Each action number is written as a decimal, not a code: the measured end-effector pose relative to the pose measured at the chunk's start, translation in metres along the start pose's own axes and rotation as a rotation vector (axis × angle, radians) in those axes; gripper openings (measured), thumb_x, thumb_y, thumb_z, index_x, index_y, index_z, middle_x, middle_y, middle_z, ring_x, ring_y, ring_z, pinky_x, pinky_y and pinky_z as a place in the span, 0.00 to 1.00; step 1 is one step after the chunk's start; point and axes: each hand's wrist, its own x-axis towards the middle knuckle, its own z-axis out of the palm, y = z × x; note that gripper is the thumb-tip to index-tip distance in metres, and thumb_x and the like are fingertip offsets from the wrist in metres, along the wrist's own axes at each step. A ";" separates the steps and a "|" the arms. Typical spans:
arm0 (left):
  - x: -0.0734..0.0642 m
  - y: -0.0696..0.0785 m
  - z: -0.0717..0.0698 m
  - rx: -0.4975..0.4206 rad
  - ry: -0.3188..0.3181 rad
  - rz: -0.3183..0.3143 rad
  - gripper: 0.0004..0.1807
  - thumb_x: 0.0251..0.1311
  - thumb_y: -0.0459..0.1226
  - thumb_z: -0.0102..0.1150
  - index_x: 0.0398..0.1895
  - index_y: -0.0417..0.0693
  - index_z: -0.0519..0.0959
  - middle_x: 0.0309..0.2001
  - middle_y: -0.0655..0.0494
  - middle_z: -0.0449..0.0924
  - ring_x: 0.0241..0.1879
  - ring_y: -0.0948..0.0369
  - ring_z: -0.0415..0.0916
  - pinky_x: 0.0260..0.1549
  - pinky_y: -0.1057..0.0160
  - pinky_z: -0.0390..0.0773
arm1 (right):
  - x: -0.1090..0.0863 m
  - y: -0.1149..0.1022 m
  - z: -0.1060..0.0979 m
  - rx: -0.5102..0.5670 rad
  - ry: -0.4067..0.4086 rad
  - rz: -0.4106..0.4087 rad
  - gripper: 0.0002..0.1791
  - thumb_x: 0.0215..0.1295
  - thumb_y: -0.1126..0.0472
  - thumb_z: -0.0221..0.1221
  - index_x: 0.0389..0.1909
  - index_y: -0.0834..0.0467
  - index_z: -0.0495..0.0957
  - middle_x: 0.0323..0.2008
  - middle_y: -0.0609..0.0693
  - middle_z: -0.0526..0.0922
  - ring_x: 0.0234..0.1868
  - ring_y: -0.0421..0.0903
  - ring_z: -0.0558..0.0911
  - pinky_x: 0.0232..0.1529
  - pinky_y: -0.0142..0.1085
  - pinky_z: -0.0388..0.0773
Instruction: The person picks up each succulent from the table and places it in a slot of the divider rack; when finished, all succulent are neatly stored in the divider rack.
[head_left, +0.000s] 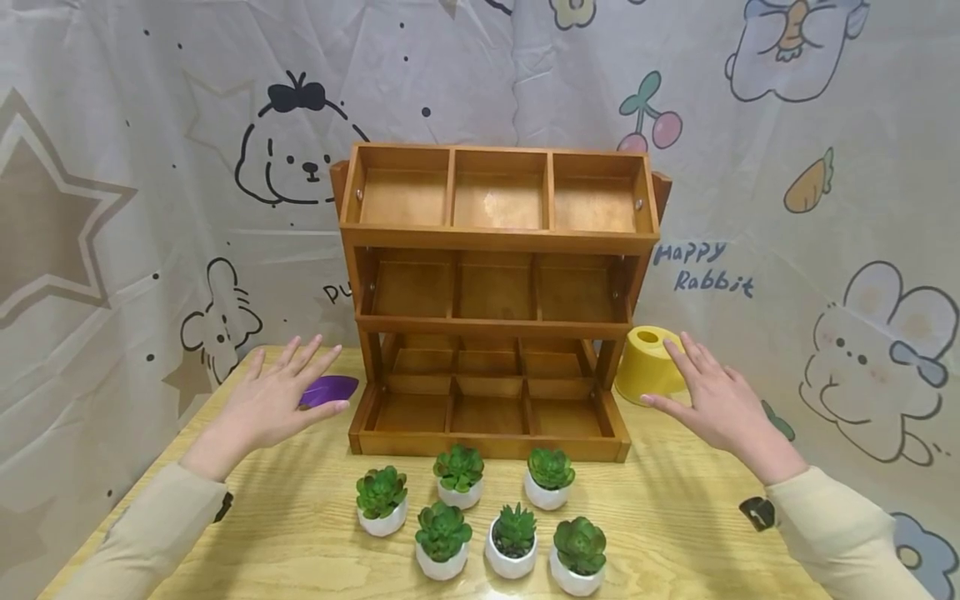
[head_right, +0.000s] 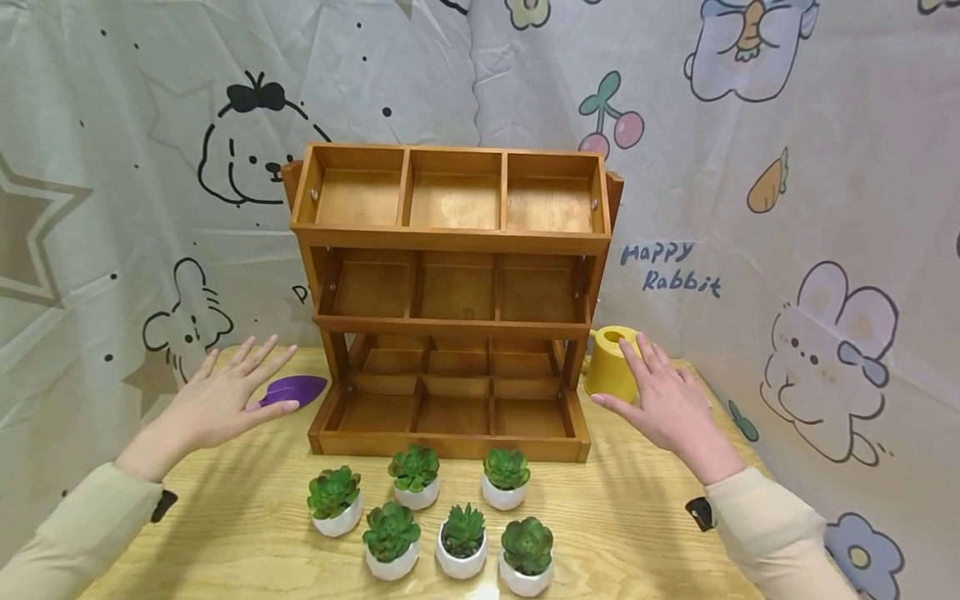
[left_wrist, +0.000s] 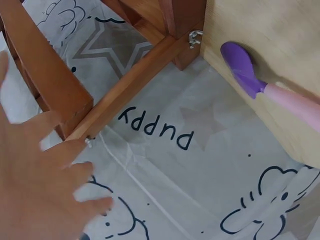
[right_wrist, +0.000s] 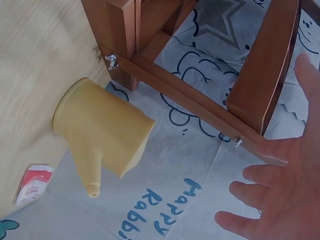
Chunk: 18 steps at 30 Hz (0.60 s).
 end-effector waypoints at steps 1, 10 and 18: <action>0.000 0.000 0.000 -0.006 0.013 0.003 0.46 0.60 0.66 0.47 0.76 0.56 0.51 0.75 0.40 0.46 0.72 0.37 0.46 0.64 0.32 0.49 | 0.001 0.000 0.001 0.011 0.003 0.001 0.52 0.65 0.31 0.48 0.75 0.62 0.43 0.74 0.68 0.44 0.69 0.71 0.55 0.61 0.67 0.56; 0.002 0.004 0.003 -0.117 0.105 0.031 0.48 0.55 0.62 0.58 0.74 0.50 0.56 0.71 0.37 0.57 0.60 0.32 0.65 0.48 0.34 0.72 | 0.005 -0.001 0.004 0.132 0.008 0.038 0.51 0.67 0.33 0.47 0.75 0.63 0.40 0.72 0.71 0.45 0.64 0.77 0.58 0.60 0.67 0.57; -0.001 0.006 0.014 -0.218 0.096 0.067 0.48 0.51 0.60 0.64 0.71 0.46 0.61 0.66 0.34 0.63 0.60 0.33 0.65 0.53 0.33 0.68 | 0.008 0.000 0.014 0.244 0.051 0.097 0.48 0.69 0.37 0.47 0.71 0.72 0.47 0.63 0.77 0.60 0.57 0.71 0.70 0.56 0.65 0.65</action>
